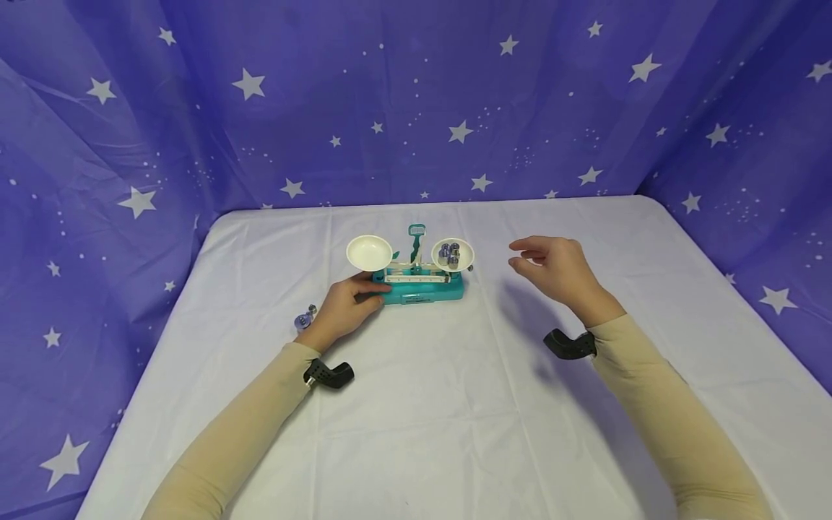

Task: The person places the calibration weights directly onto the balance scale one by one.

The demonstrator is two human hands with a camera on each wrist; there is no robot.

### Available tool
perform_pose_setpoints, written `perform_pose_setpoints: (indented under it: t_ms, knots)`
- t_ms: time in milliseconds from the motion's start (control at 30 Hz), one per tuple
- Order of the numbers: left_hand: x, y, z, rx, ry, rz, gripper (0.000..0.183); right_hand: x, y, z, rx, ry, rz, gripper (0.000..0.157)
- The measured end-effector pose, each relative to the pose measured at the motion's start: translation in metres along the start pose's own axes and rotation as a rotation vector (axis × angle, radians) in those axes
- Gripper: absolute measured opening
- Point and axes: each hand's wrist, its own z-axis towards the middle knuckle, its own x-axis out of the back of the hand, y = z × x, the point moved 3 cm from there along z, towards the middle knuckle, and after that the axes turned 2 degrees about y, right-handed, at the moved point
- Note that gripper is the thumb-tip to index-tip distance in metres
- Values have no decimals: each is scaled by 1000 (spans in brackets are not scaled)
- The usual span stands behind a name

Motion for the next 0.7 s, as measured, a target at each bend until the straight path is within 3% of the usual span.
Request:
perform_pose_setpoints:
  t_ms: [333, 700]
  knots:
    - [0, 0, -1, -15, 12, -9, 25, -1, 12, -18, -60, 9, 45, 26]
    - [0, 1, -1, -6, 9, -5, 25, -19, 13, -27, -24, 56, 155, 28]
